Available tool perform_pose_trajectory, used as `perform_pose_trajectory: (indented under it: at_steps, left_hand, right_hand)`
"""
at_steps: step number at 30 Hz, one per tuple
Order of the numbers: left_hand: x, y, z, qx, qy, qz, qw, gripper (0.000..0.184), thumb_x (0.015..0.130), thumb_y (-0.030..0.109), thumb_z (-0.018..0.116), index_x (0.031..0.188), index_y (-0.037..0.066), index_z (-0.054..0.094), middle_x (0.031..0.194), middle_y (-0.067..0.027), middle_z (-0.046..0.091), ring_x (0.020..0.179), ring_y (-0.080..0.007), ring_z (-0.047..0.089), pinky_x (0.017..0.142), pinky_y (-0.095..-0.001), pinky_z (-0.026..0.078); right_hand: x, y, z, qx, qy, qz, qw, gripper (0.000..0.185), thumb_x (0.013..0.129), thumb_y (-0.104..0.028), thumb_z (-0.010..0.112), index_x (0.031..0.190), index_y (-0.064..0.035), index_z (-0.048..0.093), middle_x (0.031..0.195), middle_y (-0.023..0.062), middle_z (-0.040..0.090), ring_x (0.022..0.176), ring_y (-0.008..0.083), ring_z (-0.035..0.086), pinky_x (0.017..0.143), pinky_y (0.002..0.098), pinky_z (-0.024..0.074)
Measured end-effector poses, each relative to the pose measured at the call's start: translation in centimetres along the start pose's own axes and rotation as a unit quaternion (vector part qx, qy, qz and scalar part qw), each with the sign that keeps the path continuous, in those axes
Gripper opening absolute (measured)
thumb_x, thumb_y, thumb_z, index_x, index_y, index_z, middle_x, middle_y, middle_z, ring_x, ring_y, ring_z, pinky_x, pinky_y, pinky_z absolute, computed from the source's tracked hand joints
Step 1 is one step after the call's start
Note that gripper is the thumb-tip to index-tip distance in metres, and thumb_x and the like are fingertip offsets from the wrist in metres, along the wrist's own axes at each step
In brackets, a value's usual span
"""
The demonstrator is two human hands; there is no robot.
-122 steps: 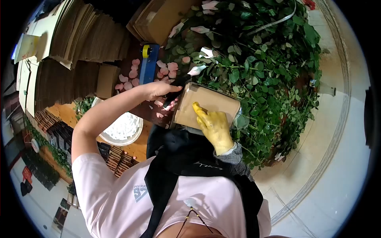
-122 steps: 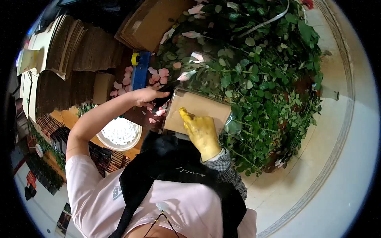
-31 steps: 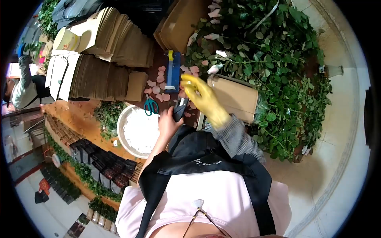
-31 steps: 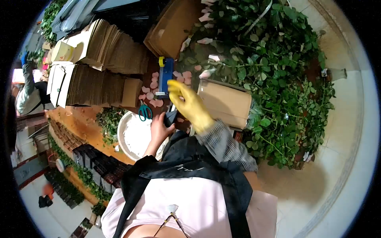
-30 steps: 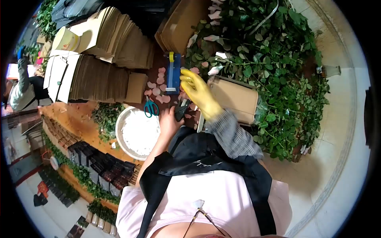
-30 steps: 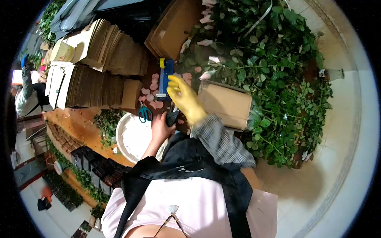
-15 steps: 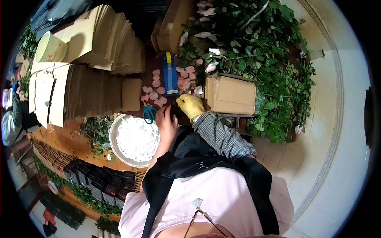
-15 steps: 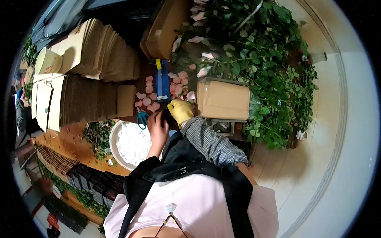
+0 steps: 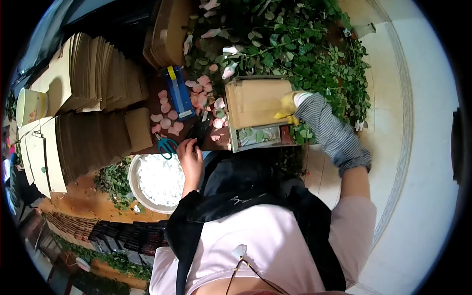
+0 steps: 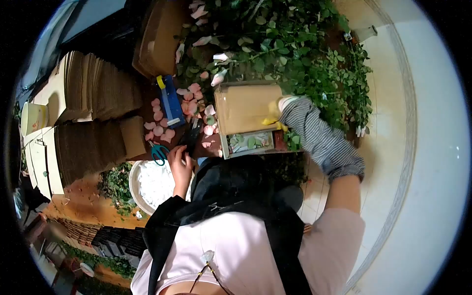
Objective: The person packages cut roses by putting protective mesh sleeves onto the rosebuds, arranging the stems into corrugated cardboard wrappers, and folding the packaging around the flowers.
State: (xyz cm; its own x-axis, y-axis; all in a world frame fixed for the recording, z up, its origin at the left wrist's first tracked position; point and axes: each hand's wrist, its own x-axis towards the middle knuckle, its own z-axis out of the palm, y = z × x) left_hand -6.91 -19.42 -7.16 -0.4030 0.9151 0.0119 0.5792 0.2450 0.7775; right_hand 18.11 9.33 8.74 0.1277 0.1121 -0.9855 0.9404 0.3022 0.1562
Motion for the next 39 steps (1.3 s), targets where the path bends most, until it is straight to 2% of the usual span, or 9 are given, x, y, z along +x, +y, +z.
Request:
perform_pose_trajectory:
  at_steps: [5, 10, 14, 18, 20, 25, 30, 36, 39]
  left_hand:
    - [-1.2, -2.1, -0.4, 0.022, 0.030, -0.028, 0.999, 0.020, 0.087, 0.005, 0.062, 0.107, 0.002, 0.066, 0.115, -0.0153, 0.060, 0.110, -0.0356, 0.053, 0.096, -0.0428, 0.043]
    - [-0.1, -2.5, -2.4, 0.000, 0.054, -0.029, 0.998, 0.018, 0.089, 0.006, 0.061, 0.106, 0.002, 0.066, 0.112, -0.0155, 0.062, 0.106, -0.0355, 0.056, 0.094, -0.0428, 0.044]
    - [1.1, -2.4, -2.7, -0.025, 0.049, -0.034, 0.998, 0.019, 0.088, 0.006, 0.060, 0.106, 0.003, 0.066, 0.108, -0.0153, 0.063, 0.104, -0.0347, 0.057, 0.094, -0.0411, 0.044]
    - [3.5, -1.0, -3.5, -0.059, 0.025, -0.025, 0.998, 0.018, 0.091, 0.007, 0.059, 0.107, 0.000, 0.065, 0.105, -0.0161, 0.064, 0.101, -0.0333, 0.059, 0.091, -0.0395, 0.046]
    - [4.8, -1.4, -3.7, -0.131, 0.031, -0.046, 0.990, 0.018, 0.095, 0.009, 0.057, 0.106, -0.001, 0.065, 0.102, -0.0132, 0.066, 0.096, -0.0256, 0.062, 0.085, -0.0346, 0.048]
    - [7.4, -3.7, -4.4, -0.419, -0.143, -0.195, 0.875, 0.041, 0.104, 0.032, 0.048, 0.116, -0.004, 0.065, 0.103, -0.0057, 0.068, 0.094, -0.0122, 0.061, 0.085, -0.0270, 0.048]
    - [8.8, -1.8, -2.4, -0.247, -0.171, -0.184, 0.936, 0.033, 0.100, 0.025, 0.058, 0.099, -0.005, 0.070, 0.080, -0.0013, 0.067, 0.067, -0.0075, 0.055, 0.062, -0.0238, 0.046]
    - [8.5, -0.2, 3.6, -0.388, -0.314, -0.263, 0.826, 0.023, 0.099, 0.021, 0.059, 0.090, 0.003, 0.069, 0.074, 0.0021, 0.064, 0.057, -0.0052, 0.051, 0.054, -0.0198, 0.040]
    - [8.0, 8.2, 3.5, -0.427, -0.140, -0.183, 0.875, 0.022, 0.100, 0.019, 0.058, 0.090, 0.003, 0.070, 0.074, 0.0024, 0.064, 0.058, -0.0018, 0.049, 0.052, -0.0171, 0.036]
  right_hand:
    - [-1.4, -3.4, -1.1, 0.155, 0.218, -0.161, 0.950, 0.047, 0.098, -0.044, 0.054, 0.079, -0.0043, 0.069, 0.069, 0.0051, 0.070, 0.059, 0.0156, 0.065, 0.059, 0.0320, 0.0534]
    - [-4.5, -10.6, -2.7, 0.013, 0.366, -0.148, 0.919, 0.042, 0.097, -0.042, 0.057, 0.091, -0.0031, 0.072, 0.079, 0.0070, 0.071, 0.070, 0.0161, 0.067, 0.064, 0.0315, 0.0555]
    - [-1.0, -17.9, -0.5, 0.368, 0.262, -0.530, 0.717, 0.044, 0.099, -0.035, 0.058, 0.129, -0.0033, 0.057, 0.112, 0.0116, 0.068, 0.095, 0.0189, 0.066, 0.082, 0.0292, 0.0541]
    - [5.6, -23.6, 0.5, 0.370, 0.292, -0.372, 0.799, 0.035, 0.101, -0.024, 0.054, 0.123, 0.0019, 0.057, 0.109, 0.0119, 0.068, 0.090, 0.0207, 0.068, 0.082, 0.0283, 0.0545]
    - [7.0, -24.2, 1.2, 0.582, 0.175, -0.509, 0.610, 0.024, 0.100, -0.018, 0.053, 0.111, 0.0023, 0.062, 0.100, 0.0108, 0.070, 0.083, 0.0184, 0.068, 0.077, 0.0285, 0.0547]
    - [6.6, -21.8, 15.2, 0.521, 0.117, -0.544, 0.647, 0.008, 0.092, -0.005, 0.058, 0.086, -0.0047, 0.064, 0.077, 0.0024, 0.066, 0.071, 0.0105, 0.062, 0.066, 0.0267, 0.0506]
    - [5.6, -19.9, 18.7, 0.443, 0.137, -0.449, 0.764, 0.019, 0.093, -0.018, 0.061, 0.091, -0.0011, 0.068, 0.081, 0.0072, 0.071, 0.071, 0.0134, 0.065, 0.069, 0.0292, 0.0519]
    - [1.7, -15.5, 15.9, 0.326, 0.400, -0.521, 0.679, 0.023, 0.089, -0.028, 0.061, 0.093, -0.0058, 0.068, 0.085, 0.0144, 0.069, 0.081, 0.0340, 0.067, 0.073, 0.0426, 0.0522]
    - [0.1, -8.7, 16.9, 0.338, 0.329, -0.590, 0.656, 0.021, 0.092, -0.025, 0.063, 0.092, -0.0042, 0.066, 0.084, 0.0115, 0.069, 0.076, 0.0264, 0.067, 0.071, 0.0367, 0.0527]
